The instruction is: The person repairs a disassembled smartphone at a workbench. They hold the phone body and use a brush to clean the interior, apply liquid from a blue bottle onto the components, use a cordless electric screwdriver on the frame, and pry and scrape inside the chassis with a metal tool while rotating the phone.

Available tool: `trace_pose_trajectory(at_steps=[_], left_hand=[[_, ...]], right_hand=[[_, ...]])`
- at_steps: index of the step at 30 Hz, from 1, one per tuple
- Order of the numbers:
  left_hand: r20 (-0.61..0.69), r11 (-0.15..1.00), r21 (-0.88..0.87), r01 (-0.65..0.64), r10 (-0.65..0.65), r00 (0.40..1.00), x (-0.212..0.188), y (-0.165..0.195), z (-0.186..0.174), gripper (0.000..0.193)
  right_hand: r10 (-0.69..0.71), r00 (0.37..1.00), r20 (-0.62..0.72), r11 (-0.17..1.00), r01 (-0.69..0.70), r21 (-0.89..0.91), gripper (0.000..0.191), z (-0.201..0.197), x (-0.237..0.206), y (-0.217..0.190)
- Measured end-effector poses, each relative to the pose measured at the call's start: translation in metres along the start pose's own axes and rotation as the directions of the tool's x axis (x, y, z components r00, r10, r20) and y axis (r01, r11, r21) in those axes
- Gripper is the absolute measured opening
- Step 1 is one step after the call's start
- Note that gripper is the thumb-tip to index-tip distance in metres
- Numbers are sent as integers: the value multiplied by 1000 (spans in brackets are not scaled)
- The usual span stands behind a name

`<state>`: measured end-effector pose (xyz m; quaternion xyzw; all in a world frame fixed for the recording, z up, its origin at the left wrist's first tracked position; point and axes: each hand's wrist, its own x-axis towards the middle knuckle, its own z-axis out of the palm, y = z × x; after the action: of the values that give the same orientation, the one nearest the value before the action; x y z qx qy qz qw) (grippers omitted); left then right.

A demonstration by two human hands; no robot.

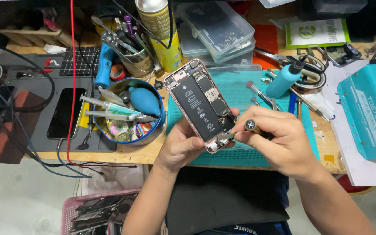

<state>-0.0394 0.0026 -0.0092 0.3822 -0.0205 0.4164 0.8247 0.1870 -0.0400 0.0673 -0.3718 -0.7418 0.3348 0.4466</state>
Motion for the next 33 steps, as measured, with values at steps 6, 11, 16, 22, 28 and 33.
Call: trace_pose_trajectory(at_steps=[6,11,16,22,28,33], left_hand=[[-183,997,-10,74,-75,980,-4,5,-1,48],[-278,986,164,18,28,960,-6,3,2,37],[-336,970,236,-58,138,932,-8,-2,7,33],[-457,911,403,-91,287,842,-8,-7,-2,31],[-545,940,330,-87,265,796,-10,-16,-11,31],[-564,950,289,-118,269,781,-12,-24,-13,27]], right_hand=[[94,986,-140,995,-98,-24,5,-2,-9,8],[205,941,-268,963,-144,228,11,-6,-17,17],[306,905,-294,932,-222,287,14,-8,-21,24],[539,810,-233,762,-586,-275,18,-12,-12,38],[566,824,-12,776,-538,-329,18,-6,-2,59],[164,984,67,872,-113,-476,19,-4,5,66]])
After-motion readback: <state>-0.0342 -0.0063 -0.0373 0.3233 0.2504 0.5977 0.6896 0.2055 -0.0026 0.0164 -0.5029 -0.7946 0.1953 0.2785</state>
